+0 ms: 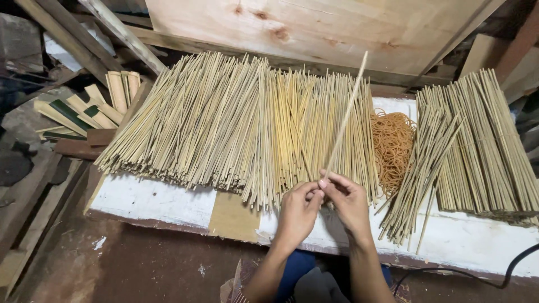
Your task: Sorting and inspecting thin wooden sticks to prepare them for bundling on a low work surface.
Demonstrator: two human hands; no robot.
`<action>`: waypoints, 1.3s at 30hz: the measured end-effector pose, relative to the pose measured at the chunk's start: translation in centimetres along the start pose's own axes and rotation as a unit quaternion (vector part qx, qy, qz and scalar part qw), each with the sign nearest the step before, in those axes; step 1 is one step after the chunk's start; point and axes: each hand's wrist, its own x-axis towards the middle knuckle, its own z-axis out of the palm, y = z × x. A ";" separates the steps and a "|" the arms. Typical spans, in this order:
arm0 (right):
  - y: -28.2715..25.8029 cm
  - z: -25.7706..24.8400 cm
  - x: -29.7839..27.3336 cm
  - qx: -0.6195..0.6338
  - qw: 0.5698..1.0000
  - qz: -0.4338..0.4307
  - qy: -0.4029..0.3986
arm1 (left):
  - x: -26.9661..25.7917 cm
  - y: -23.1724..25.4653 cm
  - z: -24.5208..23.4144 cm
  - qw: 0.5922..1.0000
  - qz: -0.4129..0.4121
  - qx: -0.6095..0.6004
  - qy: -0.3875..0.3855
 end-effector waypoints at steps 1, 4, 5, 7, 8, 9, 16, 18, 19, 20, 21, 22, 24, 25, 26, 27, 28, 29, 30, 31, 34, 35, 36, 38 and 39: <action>0.0 -1.0 -0.3 -0.002 1.000 0.002 0.000 | 0.0 -0.4 1.1 1.000 -0.002 -0.001 0.000; 0.9 -5.1 -0.4 -0.017 0.997 0.003 0.078 | 0.3 -1.2 4.9 0.998 0.031 0.034 -0.041; 1.8 -6.9 0.1 -0.046 0.993 -0.005 0.109 | 0.3 -1.2 6.1 0.994 0.056 0.069 -0.067; 4.2 -10.7 1.2 -0.075 0.987 -0.013 0.139 | 0.8 -2.6 9.6 0.987 0.081 0.104 -0.093; 5.7 -12.7 1.9 -0.109 0.979 -0.023 0.172 | 1.2 -4.1 11.8 0.982 0.098 0.120 -0.109; 7.2 -14.9 2.5 -0.144 0.967 -0.034 0.207 | 1.6 -5.5 14.1 0.976 0.115 0.136 -0.127; 10.9 -20.1 4.0 -0.422 0.865 0.045 0.268 | 1.1 -2.8 16.5 0.945 0.144 0.229 -0.183; 7.4 -17.2 3.0 -0.424 0.868 -0.045 0.256 | 0.3 2.1 12.7 0.954 0.047 0.213 -0.207; 6.4 -15.3 2.8 -0.422 0.869 -0.044 0.253 | 0.4 1.3 11.6 0.954 0.044 0.214 -0.206; 5.4 -13.5 2.6 -0.413 0.879 -0.074 0.225 | 0.4 0.4 10.4 0.967 0.108 0.203 -0.115; 4.3 -11.7 2.4 -0.403 0.887 -0.104 0.199 | 0.6 -0.4 9.3 0.966 0.174 0.188 -0.025; 4.2 -9.8 2.8 -0.402 0.888 -0.103 0.199 | 0.7 0.2 7.0 0.966 0.173 0.190 -0.025; 4.0 -6.0 3.3 -0.338 0.928 -0.144 0.063 | 0.7 1.5 2.3 0.977 0.065 0.192 0.070; 3.2 -3.5 3.3 -0.336 0.929 -0.145 0.062 | 0.9 0.9 0.6 0.976 0.065 0.195 0.072; 2.4 -0.9 3.3 -0.330 0.931 -0.154 0.004 | 1.0 0.3 -1.2 0.971 0.018 0.202 0.129; 1.8 1.5 3.0 -0.323 0.931 -0.161 -0.054 | 0.8 -0.4 -2.9 0.960 -0.031 0.208 0.185; 2.1 3.1 3.1 -0.321 0.932 -0.159 -0.056 | 0.7 -1.1 -4.0 0.959 -0.033 0.210 0.186; 2.3 4.9 3.4 -0.334 0.925 -0.162 -0.085 | 0.8 -1.7 -5.2 0.954 -0.059 0.219 0.196; 2.5 6.6 3.7 -0.346 0.916 -0.165 -0.115 | 0.8 -2.2 -6.4 0.948 -0.085 0.228 0.207; 2.5 7.5 3.7 -0.344 0.917 -0.169 -0.115 | 0.8 -2.7 -6.8 0.947 -0.082 0.229 0.209; 2.5 9.2 3.5 -0.419 0.881 -0.169 -0.139 | 0.6 -3.9 -7.3 0.945 -0.063 0.245 0.206; 2.3 9.2 3.7 -0.431 0.879 -0.152 -0.137 | 0.8 -4.0 -7.4 0.942 -0.058 0.264 0.199; 2.1 9.2 3.8 -0.442 0.876 -0.135 -0.135 | 0.9 -4.1 -7.5 0.938 -0.054 0.282 0.193; 1.7 9.3 4.1 -0.439 0.880 -0.127 -0.127 | 1.4 -4.8 -7.0 0.933 -0.057 0.301 0.190; 1.8 9.1 3.8 -0.434 0.886 -0.109 -0.119 | 1.2 -5.2 -6.7 0.927 -0.066 0.323 0.180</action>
